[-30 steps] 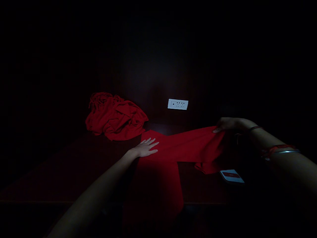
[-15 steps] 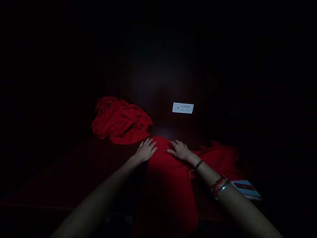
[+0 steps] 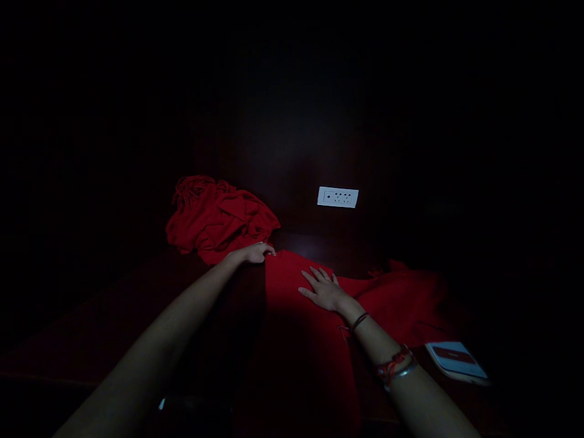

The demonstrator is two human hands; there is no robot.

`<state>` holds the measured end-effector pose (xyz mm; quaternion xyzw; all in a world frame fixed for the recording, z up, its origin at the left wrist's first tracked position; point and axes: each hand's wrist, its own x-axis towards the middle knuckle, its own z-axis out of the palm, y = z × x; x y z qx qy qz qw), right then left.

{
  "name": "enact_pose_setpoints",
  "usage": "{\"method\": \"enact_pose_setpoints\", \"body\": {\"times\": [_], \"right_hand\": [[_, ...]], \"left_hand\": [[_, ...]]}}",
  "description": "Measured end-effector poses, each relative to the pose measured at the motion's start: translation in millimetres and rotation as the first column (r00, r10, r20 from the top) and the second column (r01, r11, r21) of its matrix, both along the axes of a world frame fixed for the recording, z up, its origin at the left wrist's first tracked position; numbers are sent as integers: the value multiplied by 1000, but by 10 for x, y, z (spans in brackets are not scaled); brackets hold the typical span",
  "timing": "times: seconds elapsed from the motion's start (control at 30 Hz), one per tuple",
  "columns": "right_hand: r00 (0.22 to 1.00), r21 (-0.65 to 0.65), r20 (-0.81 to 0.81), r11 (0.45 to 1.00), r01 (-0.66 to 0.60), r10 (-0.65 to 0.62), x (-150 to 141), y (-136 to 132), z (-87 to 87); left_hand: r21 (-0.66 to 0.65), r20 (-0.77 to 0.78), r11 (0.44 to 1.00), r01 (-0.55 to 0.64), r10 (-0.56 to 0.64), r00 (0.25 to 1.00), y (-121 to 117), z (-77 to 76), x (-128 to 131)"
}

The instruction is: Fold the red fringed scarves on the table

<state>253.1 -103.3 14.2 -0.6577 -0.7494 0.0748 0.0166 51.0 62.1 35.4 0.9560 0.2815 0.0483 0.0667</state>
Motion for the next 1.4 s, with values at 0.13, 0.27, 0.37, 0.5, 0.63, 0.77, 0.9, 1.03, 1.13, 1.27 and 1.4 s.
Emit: {"method": "enact_pose_setpoints", "body": {"times": [0.13,0.27,0.37,0.5,0.63,0.77,0.9,1.03,1.13,1.27,1.4], "right_hand": [[1000,6,-2,1000,-25,25,-6,-11,8],[1000,5,-6,1000,-26,26,-12,-16,15],[1000,-5,-6,1000,-18,17,-13,-8,4],[1000,-28,6,1000,-4,5,-5,6,-17],[1000,-64,12,998,14,-13,26,19,-23],[997,-62,13,995,82,-81,87,50,-42],[994,14,9,994,106,-106,158,70,-62],[990,132,-8,981,141,-141,247,48,-40],[981,148,2,970,191,-194,308,36,-32],[974,-10,19,974,225,-225,321,45,-50],[975,29,4,975,222,-222,284,-3,0]], "left_hand": [[111,-114,991,-74,86,990,118,133,-69],[222,-26,960,-170,180,983,30,224,-57],[284,159,914,-289,252,955,-243,149,22],[127,128,956,-265,249,960,-755,-147,125],[-82,-72,977,-197,192,979,-1034,-330,142],[-97,-92,980,-172,163,982,-971,-297,181],[-20,11,989,-147,147,989,-904,-288,196],[46,117,998,-46,40,992,-988,-245,84],[-55,49,995,80,-77,996,-1071,-173,19],[-223,-150,975,-15,-19,989,-1100,-125,30],[-217,-181,975,-55,15,983,-1087,-141,38]]}}
